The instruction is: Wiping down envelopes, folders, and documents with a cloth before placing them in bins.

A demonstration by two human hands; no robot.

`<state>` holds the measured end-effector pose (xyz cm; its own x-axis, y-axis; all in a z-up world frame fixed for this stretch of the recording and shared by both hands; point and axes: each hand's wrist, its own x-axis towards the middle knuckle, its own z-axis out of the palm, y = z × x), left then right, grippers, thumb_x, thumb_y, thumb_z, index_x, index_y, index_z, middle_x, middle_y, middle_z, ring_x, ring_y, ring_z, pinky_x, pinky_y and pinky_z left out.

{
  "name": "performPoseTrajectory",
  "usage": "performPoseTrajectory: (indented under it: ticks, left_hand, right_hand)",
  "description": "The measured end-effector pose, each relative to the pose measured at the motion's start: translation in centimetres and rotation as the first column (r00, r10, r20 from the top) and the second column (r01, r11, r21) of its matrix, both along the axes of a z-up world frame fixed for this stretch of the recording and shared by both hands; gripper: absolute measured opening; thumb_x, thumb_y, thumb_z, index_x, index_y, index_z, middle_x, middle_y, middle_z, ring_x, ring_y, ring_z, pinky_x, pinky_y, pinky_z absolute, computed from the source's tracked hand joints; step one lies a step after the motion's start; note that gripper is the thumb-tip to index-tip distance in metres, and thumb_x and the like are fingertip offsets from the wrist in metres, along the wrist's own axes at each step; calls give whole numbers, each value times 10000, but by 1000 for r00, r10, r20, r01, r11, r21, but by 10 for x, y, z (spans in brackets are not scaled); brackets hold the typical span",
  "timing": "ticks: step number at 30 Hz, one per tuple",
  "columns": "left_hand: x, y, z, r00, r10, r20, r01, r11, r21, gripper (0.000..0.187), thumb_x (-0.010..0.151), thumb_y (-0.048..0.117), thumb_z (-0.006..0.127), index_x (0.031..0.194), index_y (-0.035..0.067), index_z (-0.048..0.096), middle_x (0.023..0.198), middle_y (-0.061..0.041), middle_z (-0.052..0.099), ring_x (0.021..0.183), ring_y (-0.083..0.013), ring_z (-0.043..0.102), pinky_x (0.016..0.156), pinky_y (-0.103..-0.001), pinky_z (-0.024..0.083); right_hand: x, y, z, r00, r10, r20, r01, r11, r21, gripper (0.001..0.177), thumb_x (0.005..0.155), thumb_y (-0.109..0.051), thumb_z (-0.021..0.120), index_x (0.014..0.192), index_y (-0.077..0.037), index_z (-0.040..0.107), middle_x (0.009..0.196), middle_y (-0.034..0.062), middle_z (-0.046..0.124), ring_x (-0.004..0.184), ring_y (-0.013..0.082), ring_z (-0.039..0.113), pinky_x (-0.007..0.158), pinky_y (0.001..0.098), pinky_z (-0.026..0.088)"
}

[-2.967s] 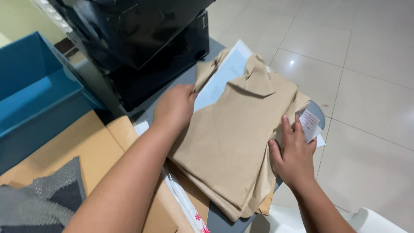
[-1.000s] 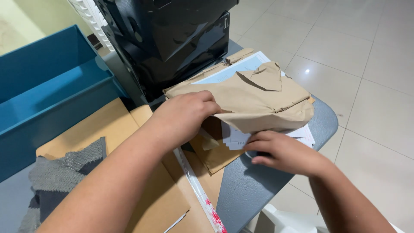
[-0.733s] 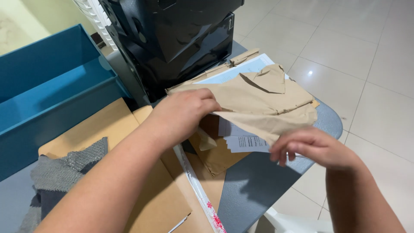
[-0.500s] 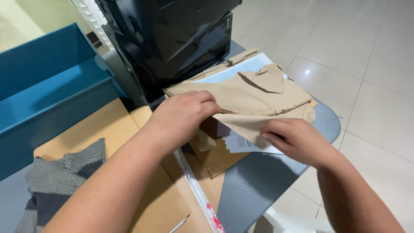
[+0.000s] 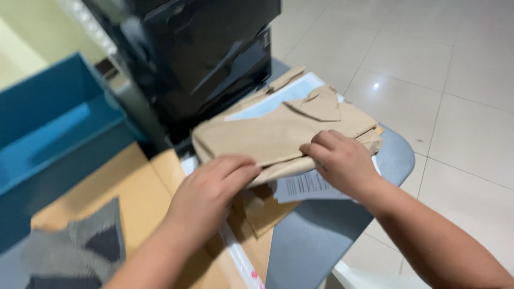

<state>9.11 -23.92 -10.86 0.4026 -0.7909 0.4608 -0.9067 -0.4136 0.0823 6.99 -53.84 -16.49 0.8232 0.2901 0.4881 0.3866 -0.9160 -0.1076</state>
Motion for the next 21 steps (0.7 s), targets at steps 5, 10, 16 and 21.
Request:
performPoseTrajectory:
  ticks: [5,10,16,21]
  left_hand:
    - [-20,0,-59,658,-77,-749,-441,767,-466,478,900,275,527,1362,156,563,1465,-124,553,1299,-254,619,1038,-389,519]
    - [-28,-22,-50,-72,-607,-792,-923,342,-178,800,964,662,261,1600,178,249,1448,-151,508,1403,-291,509,1177,-515,388]
    - [-37,-40,-61,-157,-701,-695,-794,508,-333,1004,884,740,35,1558,65,351,1401,-255,580,1274,-358,622,1015,-475,551]
    - [-77,-33,-142,-453,-622,-639,-730,670,-135,964,913,731,62,1578,96,352,1319,-184,693,1154,-326,690,886,-418,565]
  right_hand:
    - [13,-7,4,922,54,384,-54,998,-11,331,781,-31,780,1083,-152,716,932,14,623,844,209,634,652,364,516]
    - [19,5,5,893,88,442,-99,995,1,339,761,-19,759,1077,-134,712,934,15,629,835,213,630,644,360,504]
    - [-1,20,-11,894,175,412,-158,985,-76,291,719,-95,690,999,-133,620,1165,95,604,1125,315,628,915,442,503]
    - [-10,15,-30,988,152,8,-149,980,-131,278,773,-131,583,1049,-98,598,1160,41,615,1097,246,635,844,389,499]
